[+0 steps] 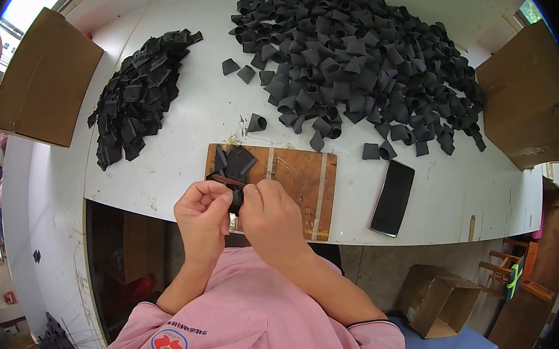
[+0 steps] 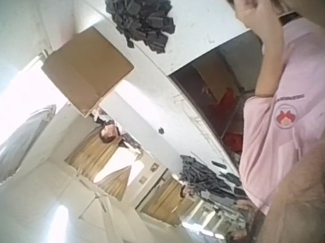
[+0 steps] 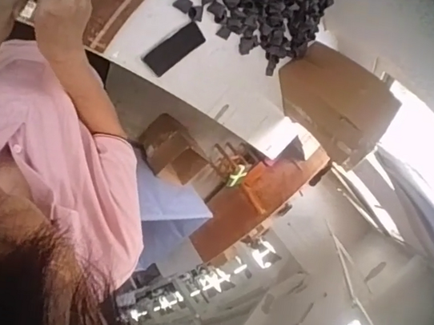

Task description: Trimming and assembling small black plastic components at a workbench.

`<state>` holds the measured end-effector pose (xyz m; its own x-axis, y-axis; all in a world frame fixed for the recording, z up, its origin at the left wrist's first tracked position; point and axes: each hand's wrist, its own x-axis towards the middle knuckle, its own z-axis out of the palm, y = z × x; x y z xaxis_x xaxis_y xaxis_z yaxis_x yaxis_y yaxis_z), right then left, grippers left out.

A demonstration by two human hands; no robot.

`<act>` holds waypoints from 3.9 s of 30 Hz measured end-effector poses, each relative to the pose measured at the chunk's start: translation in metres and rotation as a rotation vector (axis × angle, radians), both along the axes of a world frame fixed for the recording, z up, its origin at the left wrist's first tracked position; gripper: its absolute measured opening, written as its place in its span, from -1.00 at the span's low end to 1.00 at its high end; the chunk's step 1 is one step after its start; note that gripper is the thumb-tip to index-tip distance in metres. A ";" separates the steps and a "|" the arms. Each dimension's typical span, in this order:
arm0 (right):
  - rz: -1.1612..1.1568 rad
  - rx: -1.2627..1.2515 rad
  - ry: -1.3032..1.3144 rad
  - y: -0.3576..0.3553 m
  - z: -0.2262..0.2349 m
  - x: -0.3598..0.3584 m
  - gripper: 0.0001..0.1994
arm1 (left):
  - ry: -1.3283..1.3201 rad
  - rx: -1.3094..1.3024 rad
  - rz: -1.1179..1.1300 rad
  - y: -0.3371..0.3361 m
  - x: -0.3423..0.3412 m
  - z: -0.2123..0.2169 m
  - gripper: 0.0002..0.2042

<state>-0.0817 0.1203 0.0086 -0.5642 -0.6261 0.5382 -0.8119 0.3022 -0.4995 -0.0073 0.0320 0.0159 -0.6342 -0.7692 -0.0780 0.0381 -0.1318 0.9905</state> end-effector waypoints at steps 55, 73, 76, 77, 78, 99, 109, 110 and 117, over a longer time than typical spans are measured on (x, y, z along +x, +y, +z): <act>0.198 -0.230 -0.137 -0.014 0.051 -0.017 -0.66 | 0.337 -0.357 -0.092 -0.033 -0.016 0.039 -0.95; 0.209 -0.251 -0.437 -0.012 0.052 -0.016 -0.66 | 0.271 -0.641 -0.247 -0.034 -0.021 0.042 -0.92; 0.177 -0.272 -0.288 -0.016 0.050 -0.015 -0.65 | 0.313 -0.533 -0.043 -0.023 -0.020 0.034 -0.90; 0.164 -0.270 -0.157 -0.016 0.050 -0.016 -0.65 | 0.342 -0.537 -0.057 -0.023 -0.021 0.033 -0.87; 0.166 -0.272 -0.154 -0.016 0.050 -0.015 -0.65 | 0.344 -0.540 -0.055 -0.022 -0.021 0.034 -0.87; 0.261 -0.241 -0.203 0.010 0.026 -0.029 -0.79 | 0.335 -0.039 -0.043 -0.014 -0.016 0.030 -0.88; 0.401 -0.023 0.051 -0.013 0.055 -0.046 -0.72 | 0.355 -0.070 0.054 -0.012 -0.011 0.025 -0.85; 0.428 -0.099 -0.037 -0.015 0.045 -0.046 -0.75 | 0.333 -0.099 0.036 -0.012 -0.010 0.023 -0.85; 0.455 -0.209 -0.216 -0.014 0.027 -0.044 -0.82 | 0.278 -0.373 -0.183 -0.028 -0.010 0.033 -0.82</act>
